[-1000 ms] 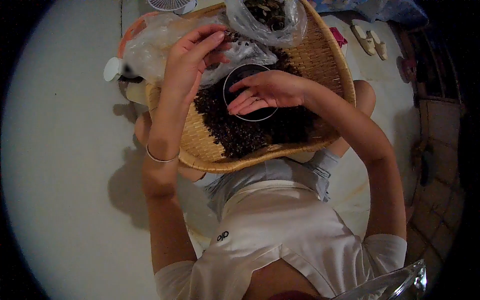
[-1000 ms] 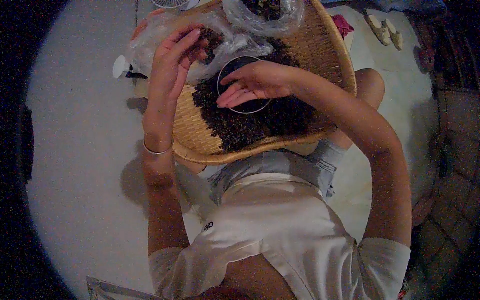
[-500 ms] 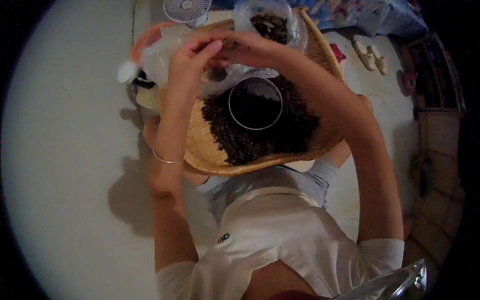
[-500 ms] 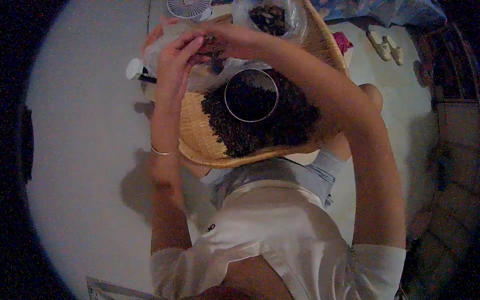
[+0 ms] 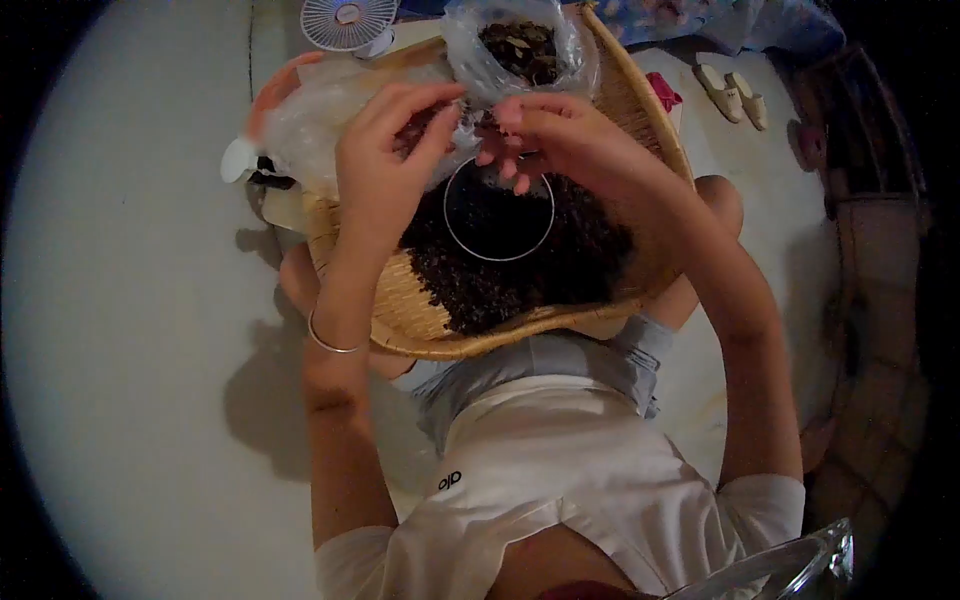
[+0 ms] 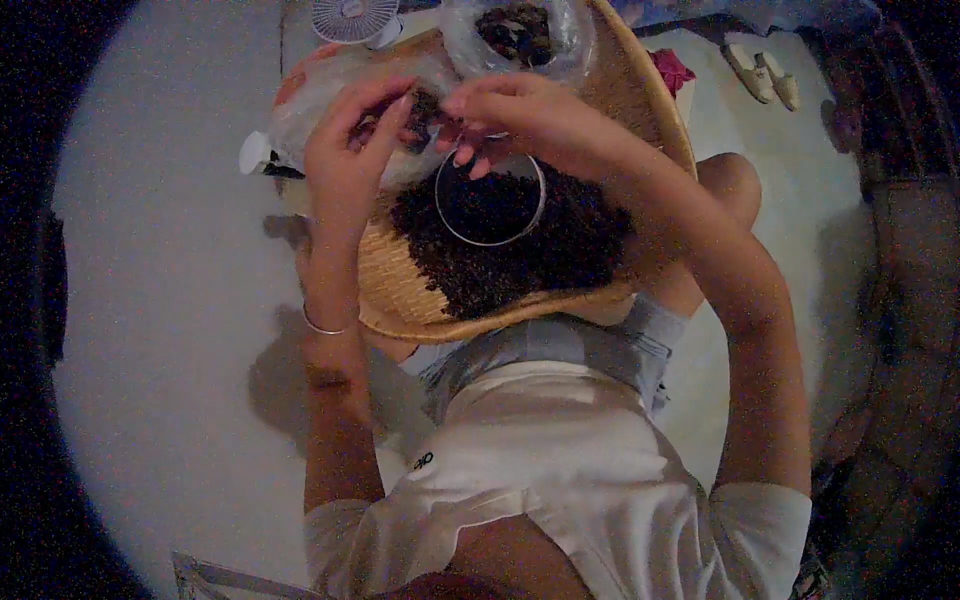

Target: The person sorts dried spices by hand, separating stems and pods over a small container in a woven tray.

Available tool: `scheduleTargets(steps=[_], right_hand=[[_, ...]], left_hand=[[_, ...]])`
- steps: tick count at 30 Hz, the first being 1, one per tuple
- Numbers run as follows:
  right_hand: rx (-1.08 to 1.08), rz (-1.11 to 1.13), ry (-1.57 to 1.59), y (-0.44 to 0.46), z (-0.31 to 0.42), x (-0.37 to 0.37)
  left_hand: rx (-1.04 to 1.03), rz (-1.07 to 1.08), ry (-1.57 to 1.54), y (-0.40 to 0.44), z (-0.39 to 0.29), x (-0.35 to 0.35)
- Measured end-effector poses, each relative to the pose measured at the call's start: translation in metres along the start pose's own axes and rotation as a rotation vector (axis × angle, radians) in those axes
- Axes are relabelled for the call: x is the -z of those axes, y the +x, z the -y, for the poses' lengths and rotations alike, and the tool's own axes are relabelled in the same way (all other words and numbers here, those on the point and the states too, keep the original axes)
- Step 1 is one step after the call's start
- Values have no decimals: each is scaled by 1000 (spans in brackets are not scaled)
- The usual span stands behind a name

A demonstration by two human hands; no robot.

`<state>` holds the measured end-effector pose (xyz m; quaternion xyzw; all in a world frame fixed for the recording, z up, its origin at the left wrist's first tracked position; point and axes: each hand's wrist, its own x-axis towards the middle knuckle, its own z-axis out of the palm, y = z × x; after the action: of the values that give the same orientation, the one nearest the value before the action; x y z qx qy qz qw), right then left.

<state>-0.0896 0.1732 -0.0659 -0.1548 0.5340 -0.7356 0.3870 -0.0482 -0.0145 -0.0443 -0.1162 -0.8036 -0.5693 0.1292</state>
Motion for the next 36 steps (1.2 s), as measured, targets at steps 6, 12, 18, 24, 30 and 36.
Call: scheduleTargets(steps=[6, 12, 18, 24, 30, 36], right_hand=[[76, 27, 102, 1, -12, 6], [41, 58, 132, 1, -14, 8], [28, 33, 94, 2, -16, 9], [2, -26, 33, -1, -12, 4], [-39, 35, 177, -2, -11, 9], [-39, 102, 190, -5, -8, 10]], left_hand=[[77, 81, -118, -2, 4, -2], [395, 205, -482, 0, 14, 2], [561, 320, -668, 3, 24, 6], [590, 340, -588, 4, 31, 6], [606, 318, -624, 4, 31, 8], [588, 343, -661, 3, 27, 9]])
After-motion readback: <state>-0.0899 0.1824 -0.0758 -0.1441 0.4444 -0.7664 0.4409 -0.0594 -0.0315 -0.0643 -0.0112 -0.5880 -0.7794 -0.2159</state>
